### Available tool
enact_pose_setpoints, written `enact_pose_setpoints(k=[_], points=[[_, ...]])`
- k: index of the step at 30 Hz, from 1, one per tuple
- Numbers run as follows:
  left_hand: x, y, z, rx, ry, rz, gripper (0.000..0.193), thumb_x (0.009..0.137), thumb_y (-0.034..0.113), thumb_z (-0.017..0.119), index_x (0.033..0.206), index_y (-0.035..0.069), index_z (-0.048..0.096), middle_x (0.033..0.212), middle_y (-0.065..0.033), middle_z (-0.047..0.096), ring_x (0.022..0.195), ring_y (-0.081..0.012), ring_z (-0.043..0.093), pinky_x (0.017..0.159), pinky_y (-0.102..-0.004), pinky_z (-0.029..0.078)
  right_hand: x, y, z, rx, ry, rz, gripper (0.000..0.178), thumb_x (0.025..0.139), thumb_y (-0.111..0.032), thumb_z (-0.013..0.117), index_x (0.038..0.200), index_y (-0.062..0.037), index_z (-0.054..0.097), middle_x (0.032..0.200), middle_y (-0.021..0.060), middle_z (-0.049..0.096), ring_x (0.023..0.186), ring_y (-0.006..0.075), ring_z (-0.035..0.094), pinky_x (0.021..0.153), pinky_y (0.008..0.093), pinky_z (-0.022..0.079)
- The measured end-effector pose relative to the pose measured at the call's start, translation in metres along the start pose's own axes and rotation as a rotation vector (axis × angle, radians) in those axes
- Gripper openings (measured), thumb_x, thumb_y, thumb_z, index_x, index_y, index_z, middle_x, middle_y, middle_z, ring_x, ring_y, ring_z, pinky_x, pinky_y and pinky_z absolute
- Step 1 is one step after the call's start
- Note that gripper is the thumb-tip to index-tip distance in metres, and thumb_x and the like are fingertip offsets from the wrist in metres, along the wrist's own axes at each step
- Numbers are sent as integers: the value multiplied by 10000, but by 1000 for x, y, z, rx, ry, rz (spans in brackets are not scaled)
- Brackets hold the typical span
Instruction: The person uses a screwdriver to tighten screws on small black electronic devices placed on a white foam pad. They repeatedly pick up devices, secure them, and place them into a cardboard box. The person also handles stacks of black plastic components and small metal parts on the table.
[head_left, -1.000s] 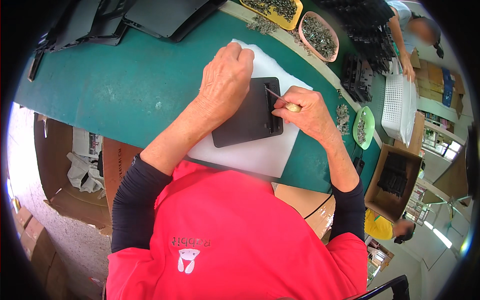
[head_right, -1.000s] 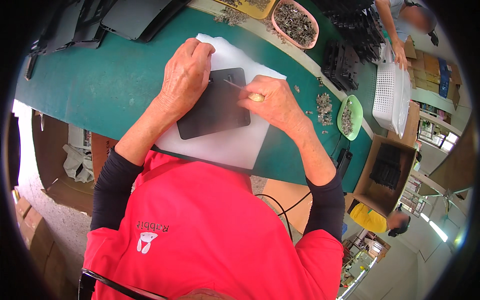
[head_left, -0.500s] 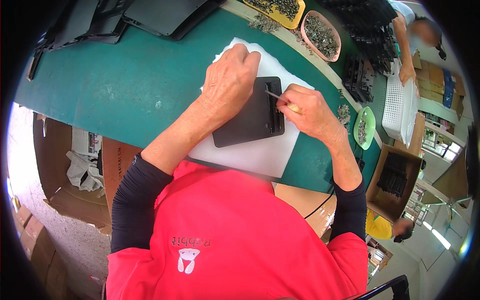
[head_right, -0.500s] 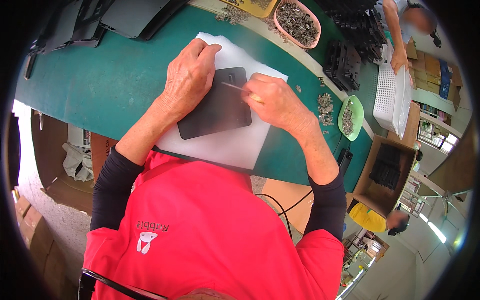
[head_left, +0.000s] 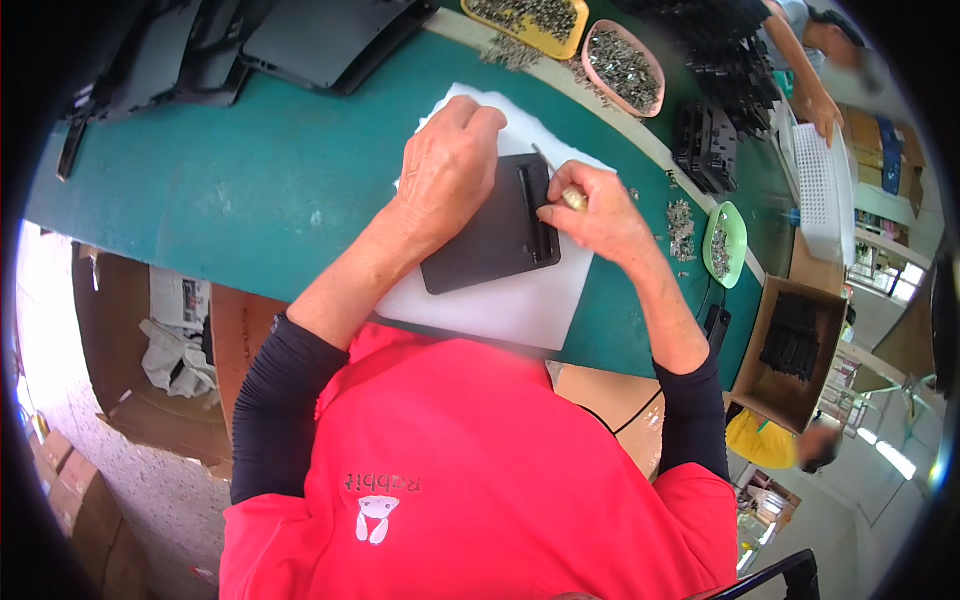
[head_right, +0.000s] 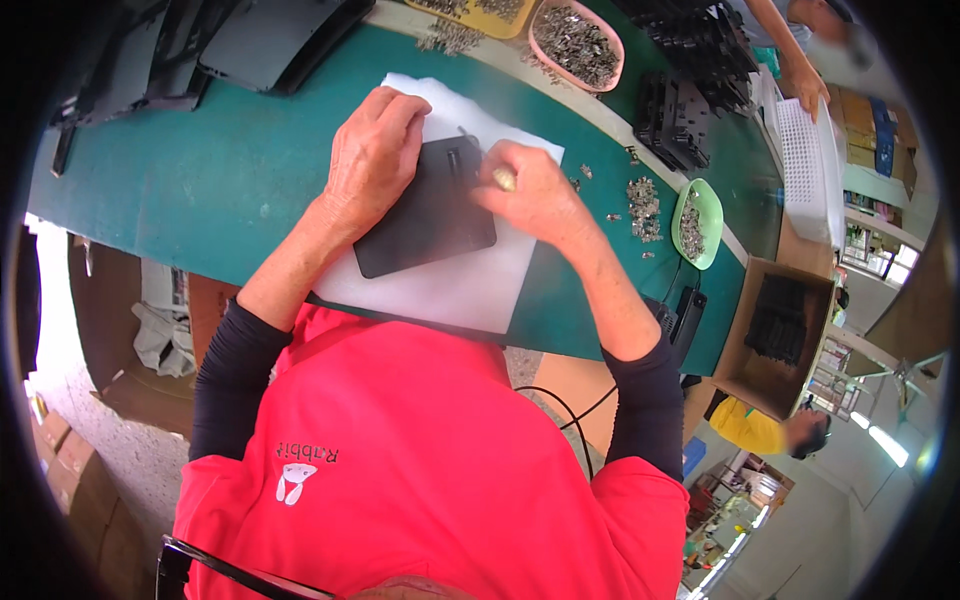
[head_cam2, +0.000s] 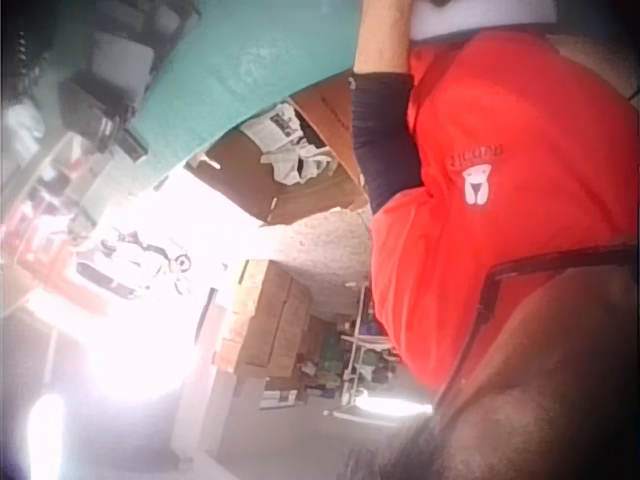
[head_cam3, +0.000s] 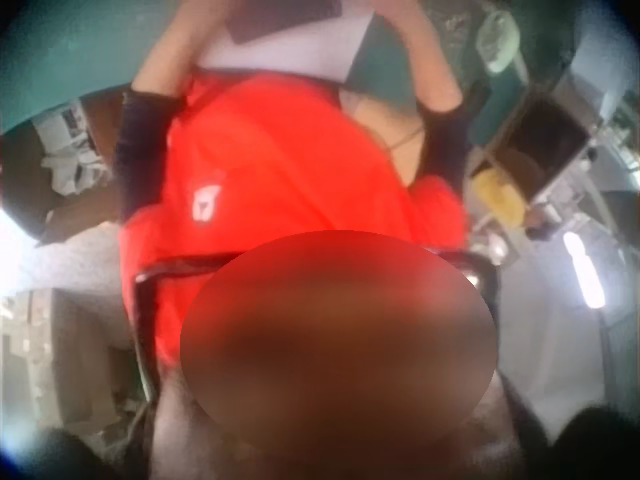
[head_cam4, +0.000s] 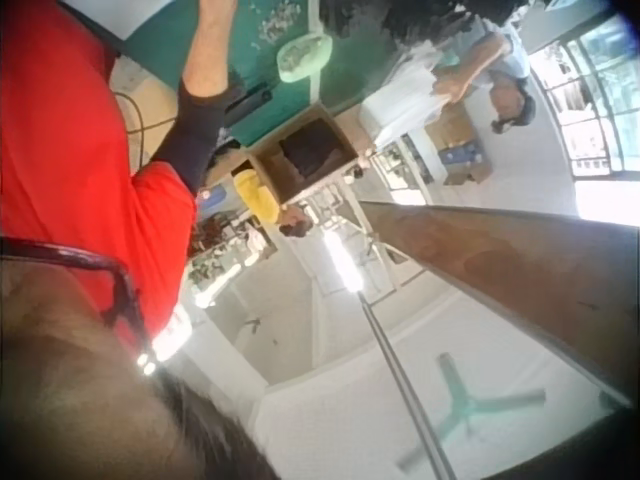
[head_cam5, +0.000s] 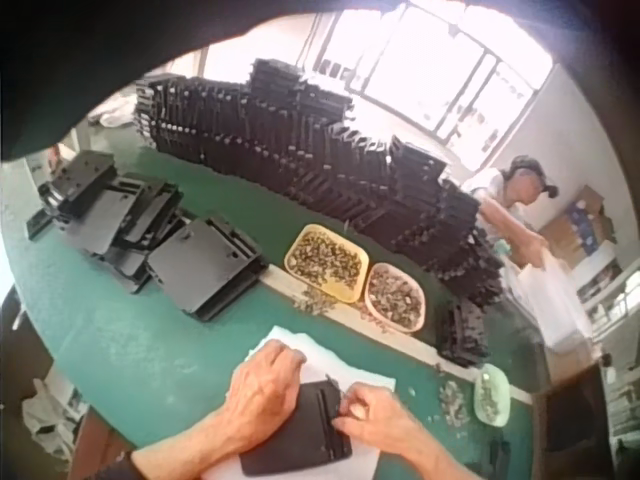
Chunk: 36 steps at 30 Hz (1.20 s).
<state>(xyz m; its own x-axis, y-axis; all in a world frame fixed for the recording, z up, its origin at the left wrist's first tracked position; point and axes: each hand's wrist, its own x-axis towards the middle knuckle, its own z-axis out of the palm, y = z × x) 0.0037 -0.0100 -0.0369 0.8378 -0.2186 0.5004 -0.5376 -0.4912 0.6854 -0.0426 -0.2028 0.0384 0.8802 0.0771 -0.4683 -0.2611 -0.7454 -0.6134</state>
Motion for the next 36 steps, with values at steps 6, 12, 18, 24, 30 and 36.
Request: enact_pose_setpoints(k=[6, 12, 18, 24, 30, 36], points=[[21, 5, -23, -363, -162, -498, 160, 850, 58, 645, 985, -18, 680, 798, -62, 701, 721, -114, 647, 673, -272, 519, -9, 15, 17, 412, 48, -26, 89, 775, -39, 654, 804, 5, 582, 589, 22, 546, 447, 75, 484, 414, 254, 364], [28, 4, -29, -488, -211, -563, 170, 855, 77, 679, 995, -19, 689, 804, -20, 684, 718, -71, 616, 627, -216, 487, -11, 12, 17, 441, 81, -49, 96, 767, -37, 654, 801, 12, 578, 594, 19, 550, 435, 80, 486, 418, 255, 379], [26, 15, -32, -523, -299, -614, 206, 839, 81, 663, 1010, -26, 706, 856, -90, 713, 770, -132, 658, 709, -273, 526, -10, 17, 20, 458, 94, -78, 104, 775, -37, 658, 802, -11, 562, 596, -6, 530, 431, 68, 470, 408, 240, 356], [17, 17, -24, -268, -254, -333, 163, 871, 35, 659, 1024, -6, 698, 844, -46, 701, 712, -90, 620, 643, -253, 499, -9, 23, 24, 490, 118, -111, 108, 780, -53, 666, 797, -22, 565, 597, -20, 522, 454, 61, 459, 436, 239, 360], [7, 32, -18, -81, -264, -146, 121, 846, 19, 669, 965, 1, 683, 850, -88, 675, 699, -156, 624, 652, -289, 499, -9, 30, 25, 408, 190, -204, 104, 761, -60, 672, 798, -17, 584, 628, -7, 542, 559, 77, 482, 530, 262, 399], [1, 32, -3, 3, -254, -38, 65, 821, 36, 666, 882, 14, 663, 871, -120, 620, 816, -287, 598, 724, -395, 477, -8, 34, 29, 387, 240, -252, 107, 757, -67, 673, 812, -13, 600, 666, 6, 562, 654, 93, 515, 623, 270, 438]])
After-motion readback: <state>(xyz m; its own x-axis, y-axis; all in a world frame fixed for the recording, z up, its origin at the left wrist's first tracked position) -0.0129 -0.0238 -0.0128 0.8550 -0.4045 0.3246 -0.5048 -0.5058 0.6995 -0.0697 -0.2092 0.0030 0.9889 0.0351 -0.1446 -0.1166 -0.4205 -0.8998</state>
